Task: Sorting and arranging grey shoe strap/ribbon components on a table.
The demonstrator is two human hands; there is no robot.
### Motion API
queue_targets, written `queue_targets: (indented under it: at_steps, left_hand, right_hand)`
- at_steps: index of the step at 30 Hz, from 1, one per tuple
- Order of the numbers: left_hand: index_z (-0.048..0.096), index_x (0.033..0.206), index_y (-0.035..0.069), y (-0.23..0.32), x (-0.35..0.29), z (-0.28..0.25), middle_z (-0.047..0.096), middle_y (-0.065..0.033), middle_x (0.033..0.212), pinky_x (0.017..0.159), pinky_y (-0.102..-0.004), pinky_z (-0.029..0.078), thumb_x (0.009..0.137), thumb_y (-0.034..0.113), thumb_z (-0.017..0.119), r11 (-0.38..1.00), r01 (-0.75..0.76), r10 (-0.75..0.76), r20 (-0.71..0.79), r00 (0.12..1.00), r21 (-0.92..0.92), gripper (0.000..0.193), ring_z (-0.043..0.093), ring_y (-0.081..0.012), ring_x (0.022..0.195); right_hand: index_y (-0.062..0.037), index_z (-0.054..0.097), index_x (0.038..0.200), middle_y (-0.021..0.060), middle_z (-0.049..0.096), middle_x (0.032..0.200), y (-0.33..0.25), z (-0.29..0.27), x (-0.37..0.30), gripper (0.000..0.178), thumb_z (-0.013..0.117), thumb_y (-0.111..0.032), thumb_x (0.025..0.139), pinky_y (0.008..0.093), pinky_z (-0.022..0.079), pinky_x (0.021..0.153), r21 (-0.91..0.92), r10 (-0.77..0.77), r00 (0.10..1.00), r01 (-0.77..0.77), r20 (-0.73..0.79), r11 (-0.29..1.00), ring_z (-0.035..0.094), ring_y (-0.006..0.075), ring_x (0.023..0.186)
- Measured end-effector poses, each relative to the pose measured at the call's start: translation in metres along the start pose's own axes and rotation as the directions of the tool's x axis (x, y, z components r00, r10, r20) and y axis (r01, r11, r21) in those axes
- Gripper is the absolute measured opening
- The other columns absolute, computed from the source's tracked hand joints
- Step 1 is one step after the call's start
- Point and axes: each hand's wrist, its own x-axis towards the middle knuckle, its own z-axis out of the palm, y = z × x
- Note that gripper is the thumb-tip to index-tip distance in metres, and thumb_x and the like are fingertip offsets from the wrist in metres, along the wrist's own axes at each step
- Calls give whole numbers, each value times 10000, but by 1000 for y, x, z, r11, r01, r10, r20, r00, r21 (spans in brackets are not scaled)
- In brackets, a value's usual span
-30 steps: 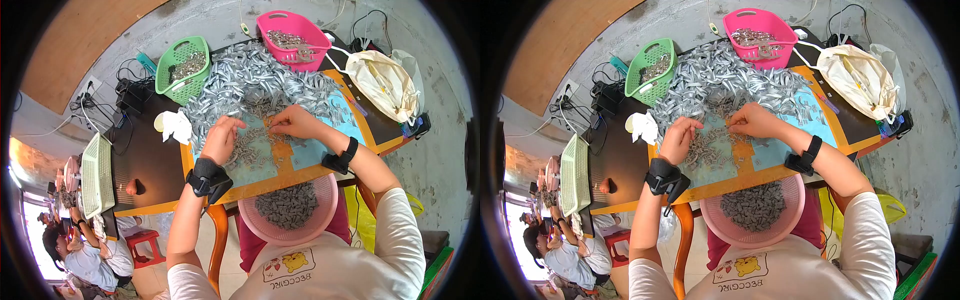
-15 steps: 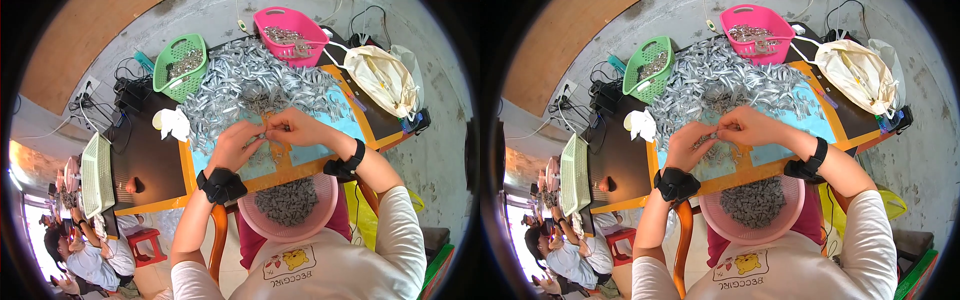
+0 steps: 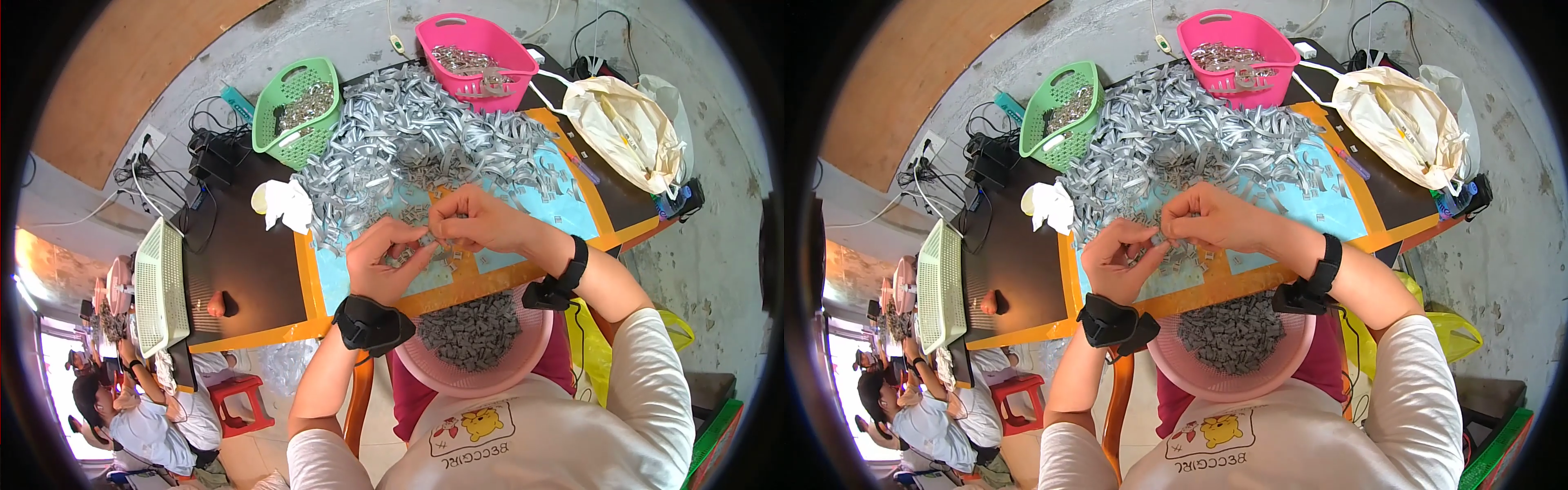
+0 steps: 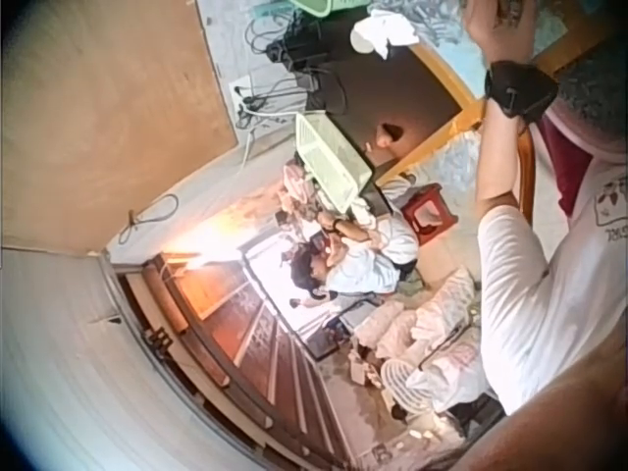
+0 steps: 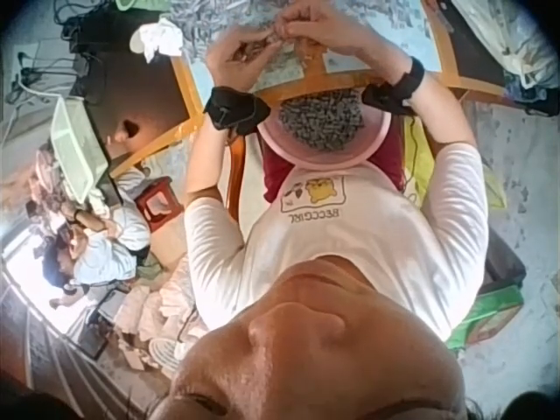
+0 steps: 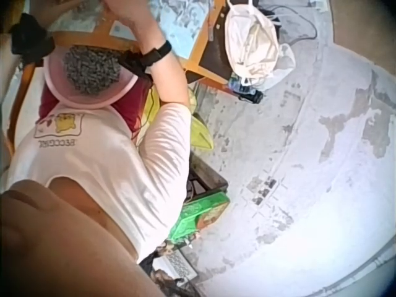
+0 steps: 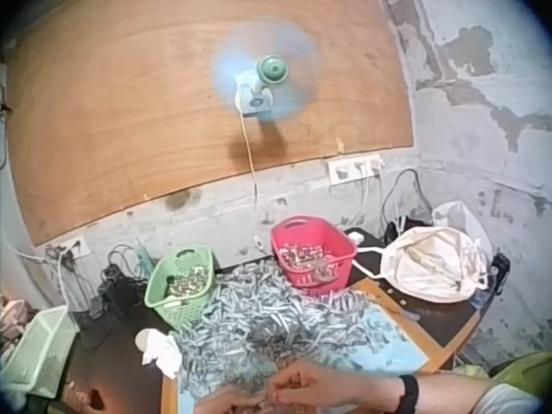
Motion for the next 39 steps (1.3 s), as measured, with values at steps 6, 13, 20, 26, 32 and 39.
queue_targets:
  at_steps: [6,13,20,26,32,39]
  left_hand:
    - [612,910,-10,-17,-5,-7,576,-24,804,558,-190,352,704,-100,695,959,228,-229,12,973,-171,240,434,-42,625]
    - [595,890,26,-3,5,-6,534,-65,732,553,-271,408,726,-11,690,955,30,-72,133,989,295,193,509,-156,599]
    - [565,778,61,19,-25,-10,499,-89,689,541,-376,444,683,74,689,922,-257,73,524,849,288,157,536,-291,620]
    - [614,776,53,33,-49,-1,517,-75,664,518,-330,421,673,47,712,994,-86,105,400,911,-67,142,526,-263,599]
    - [606,795,19,39,-57,-6,535,-63,686,558,-280,407,871,169,598,912,407,-296,602,741,-53,168,512,-187,603]
    - [581,814,-4,53,-66,-2,575,-62,729,579,-276,406,924,183,506,824,367,-93,536,839,-432,229,506,-159,625]
  right_hand:
    - [-36,613,733,-44,475,563,3,-4,12,167,588,-166,835,220,311,447,-262,-112,993,101,-26,960,428,38,491]
    - [-74,627,751,49,502,535,11,0,13,127,662,-195,737,291,370,479,-692,-246,969,160,-26,704,482,143,471]
    - [-83,574,734,46,490,522,23,33,-30,84,622,-142,769,321,357,457,-723,-277,945,315,176,615,461,214,451]
    - [-61,553,721,64,486,552,11,42,-50,92,612,-110,773,301,346,452,-440,-82,953,210,293,873,460,180,461]
    - [-59,538,689,69,503,555,9,51,-54,131,588,-129,788,318,354,464,-583,-187,953,295,239,757,446,214,462]
    - [-70,554,720,33,506,566,0,61,-60,117,575,-127,820,282,332,453,-315,-154,928,267,339,911,453,118,474]
